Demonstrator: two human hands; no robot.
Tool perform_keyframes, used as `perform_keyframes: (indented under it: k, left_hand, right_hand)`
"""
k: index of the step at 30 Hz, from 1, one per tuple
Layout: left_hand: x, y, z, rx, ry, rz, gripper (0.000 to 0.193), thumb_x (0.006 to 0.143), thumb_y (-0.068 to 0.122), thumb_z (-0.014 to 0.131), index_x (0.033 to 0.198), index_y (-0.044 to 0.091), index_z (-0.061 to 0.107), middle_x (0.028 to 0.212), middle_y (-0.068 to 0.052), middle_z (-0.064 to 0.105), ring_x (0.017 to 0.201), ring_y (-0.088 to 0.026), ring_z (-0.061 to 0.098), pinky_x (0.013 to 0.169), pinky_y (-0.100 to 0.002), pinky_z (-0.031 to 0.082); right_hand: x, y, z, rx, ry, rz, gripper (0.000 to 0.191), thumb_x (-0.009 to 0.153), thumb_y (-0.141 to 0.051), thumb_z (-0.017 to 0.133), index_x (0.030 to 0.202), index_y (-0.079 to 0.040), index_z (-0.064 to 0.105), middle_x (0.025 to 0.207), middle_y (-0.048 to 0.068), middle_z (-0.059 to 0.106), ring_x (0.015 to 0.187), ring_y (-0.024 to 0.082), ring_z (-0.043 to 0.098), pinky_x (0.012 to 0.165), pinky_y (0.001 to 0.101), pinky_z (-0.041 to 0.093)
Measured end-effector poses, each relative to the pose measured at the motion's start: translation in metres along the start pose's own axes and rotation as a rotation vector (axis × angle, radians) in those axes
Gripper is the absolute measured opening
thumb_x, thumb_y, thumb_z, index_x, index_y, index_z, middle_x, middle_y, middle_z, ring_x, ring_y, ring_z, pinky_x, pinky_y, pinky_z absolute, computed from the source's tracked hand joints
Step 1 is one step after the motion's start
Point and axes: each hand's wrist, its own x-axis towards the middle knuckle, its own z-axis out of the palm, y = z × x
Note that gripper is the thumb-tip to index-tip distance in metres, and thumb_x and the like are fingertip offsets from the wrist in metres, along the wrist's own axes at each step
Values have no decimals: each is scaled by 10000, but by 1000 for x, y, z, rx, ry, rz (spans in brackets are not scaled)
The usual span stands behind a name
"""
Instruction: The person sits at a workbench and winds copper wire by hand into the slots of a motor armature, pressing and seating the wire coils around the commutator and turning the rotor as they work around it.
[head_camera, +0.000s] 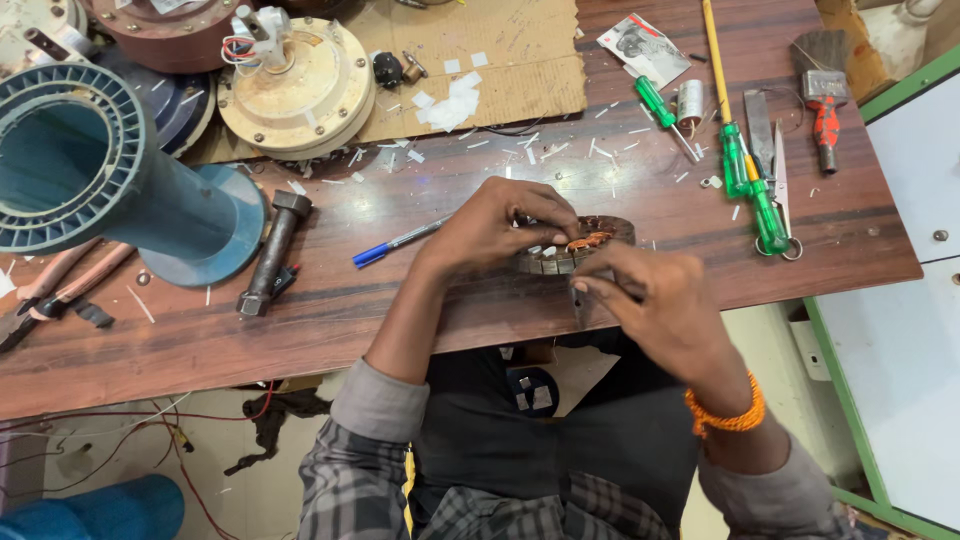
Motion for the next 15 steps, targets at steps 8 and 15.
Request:
perform_keyframes:
  k: [8,15]
  left_hand:
    - [1,-4,-1,38,3,40,220,859,108,789,1076,74,781,1015,-60,792,927,-159,752,846,-315,597]
    - [-18,33,-3,427,8,145,415,823,392,812,1110,102,734,1111,-63,743,1002,-278,690,825,-398,544]
  right_hand:
    - [-30,37,46,-119,173,-219,102,878,-63,736,976,-59,705,873,105,738,753,282,729,631,374,551]
    - [-44,73,80,-89,279,-100,140,876,-12,721,1013,-42,715,790,140,705,630,296,687,547,381,513]
